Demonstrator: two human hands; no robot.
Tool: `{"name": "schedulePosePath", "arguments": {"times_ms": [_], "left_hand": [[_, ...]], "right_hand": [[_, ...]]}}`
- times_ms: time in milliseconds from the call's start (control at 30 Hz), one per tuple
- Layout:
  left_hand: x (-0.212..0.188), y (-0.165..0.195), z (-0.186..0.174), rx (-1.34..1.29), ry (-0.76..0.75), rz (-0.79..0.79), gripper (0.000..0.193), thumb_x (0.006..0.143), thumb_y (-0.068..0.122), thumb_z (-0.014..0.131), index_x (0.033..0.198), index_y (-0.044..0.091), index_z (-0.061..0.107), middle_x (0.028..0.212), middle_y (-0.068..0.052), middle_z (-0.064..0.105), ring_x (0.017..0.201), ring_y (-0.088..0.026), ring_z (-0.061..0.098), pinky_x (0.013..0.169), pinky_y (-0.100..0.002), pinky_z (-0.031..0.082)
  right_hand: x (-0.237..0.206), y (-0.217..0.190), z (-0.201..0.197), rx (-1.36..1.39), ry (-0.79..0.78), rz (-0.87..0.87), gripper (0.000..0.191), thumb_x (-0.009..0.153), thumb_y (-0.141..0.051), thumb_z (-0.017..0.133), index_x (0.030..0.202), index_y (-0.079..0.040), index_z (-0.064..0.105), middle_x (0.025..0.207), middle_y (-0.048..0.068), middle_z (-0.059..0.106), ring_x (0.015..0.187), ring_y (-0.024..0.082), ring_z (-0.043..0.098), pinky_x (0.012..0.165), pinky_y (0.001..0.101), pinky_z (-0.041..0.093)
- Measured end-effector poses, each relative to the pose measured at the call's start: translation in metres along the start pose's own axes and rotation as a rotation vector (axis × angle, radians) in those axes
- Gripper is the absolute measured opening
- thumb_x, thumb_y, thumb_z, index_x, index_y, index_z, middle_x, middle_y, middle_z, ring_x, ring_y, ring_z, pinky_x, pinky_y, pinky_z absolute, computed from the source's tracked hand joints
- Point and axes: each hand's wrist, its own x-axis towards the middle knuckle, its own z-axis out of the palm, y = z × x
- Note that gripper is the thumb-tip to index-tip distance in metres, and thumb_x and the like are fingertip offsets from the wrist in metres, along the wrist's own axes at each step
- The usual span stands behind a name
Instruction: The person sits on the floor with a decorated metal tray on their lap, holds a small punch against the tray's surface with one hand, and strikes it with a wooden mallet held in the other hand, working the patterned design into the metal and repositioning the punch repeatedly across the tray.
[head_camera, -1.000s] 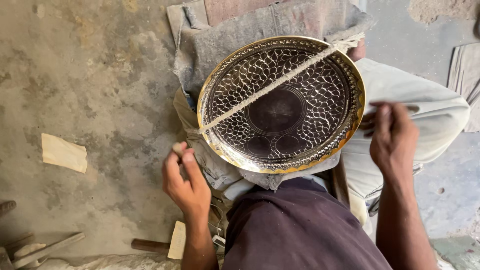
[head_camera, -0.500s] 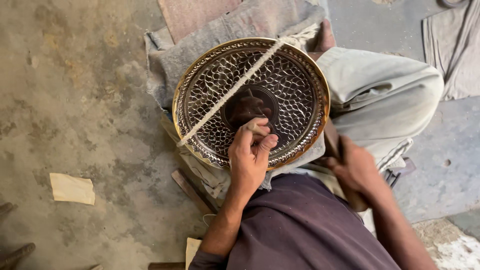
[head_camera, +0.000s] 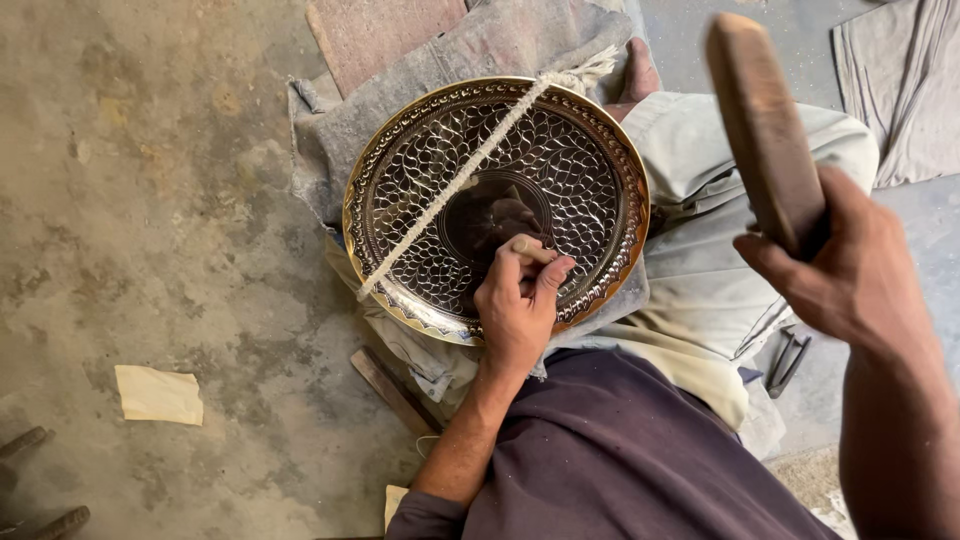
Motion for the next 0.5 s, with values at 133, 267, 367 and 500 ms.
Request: {"name": "schedulePosePath", "arguments": {"times_ms": [133, 267, 367, 500], "left_hand": [[-0.001, -0.001, 0.001, -0.021, -0.001, -0.006, 0.024, 0.099, 0.018, 0.074, 0.104, 0.001, 0.057, 0.096, -0.006, 0.07, 0.081, -0.011, 0.073, 0.064, -0.024, 0.061], [-0.003, 0.002, 0.003, -0.036, 0.025, -0.035, 0.024, 0.099, 0.018, 0.074, 0.103, 0.001, 0.057, 0.092, -0.005, 0.071, 0.08, -0.01, 0.073, 0.064, -0.023, 0.06], [-0.003, 0.004, 0.004, -0.046, 0.034, -0.052, 0.025, 0.099, 0.019, 0.074, 0.105, 0.001, 0.057, 0.093, -0.005, 0.072, 0.08, -0.01, 0.073, 0.062, -0.023, 0.06], [0.002, 0.005, 0.002, 0.012, -0.018, -0.012, 0.024, 0.099, 0.02, 0.074, 0.106, 0.001, 0.061, 0.093, -0.005, 0.073, 0.079, -0.01, 0.073, 0.064, -0.025, 0.06]], "right_hand": [[0.023, -0.051, -0.013, -0.008, 0.101, -0.414, 0.054, 0.087, -0.021, 0.077, 0.129, 0.005, 0.054, 0.1, 0.023, 0.069, 0.087, 0.034, 0.071, 0.076, 0.0444, 0.058], [0.037, -0.101, -0.029, -0.22, 0.097, -0.648, 0.051, 0.08, -0.012, 0.074, 0.127, 0.002, 0.059, 0.103, 0.019, 0.072, 0.089, 0.035, 0.071, 0.075, 0.0462, 0.057], [0.04, -0.12, -0.03, -0.416, 0.019, -0.639, 0.055, 0.083, -0.014, 0.073, 0.134, -0.001, 0.059, 0.103, 0.017, 0.071, 0.085, 0.031, 0.07, 0.073, 0.0431, 0.058], [0.035, -0.119, -0.036, -1.162, 0.113, -0.756, 0.018, 0.1, -0.023, 0.061, 0.117, -0.019, 0.064, 0.097, 0.002, 0.073, 0.085, 0.019, 0.073, 0.081, 0.0325, 0.057]]}}
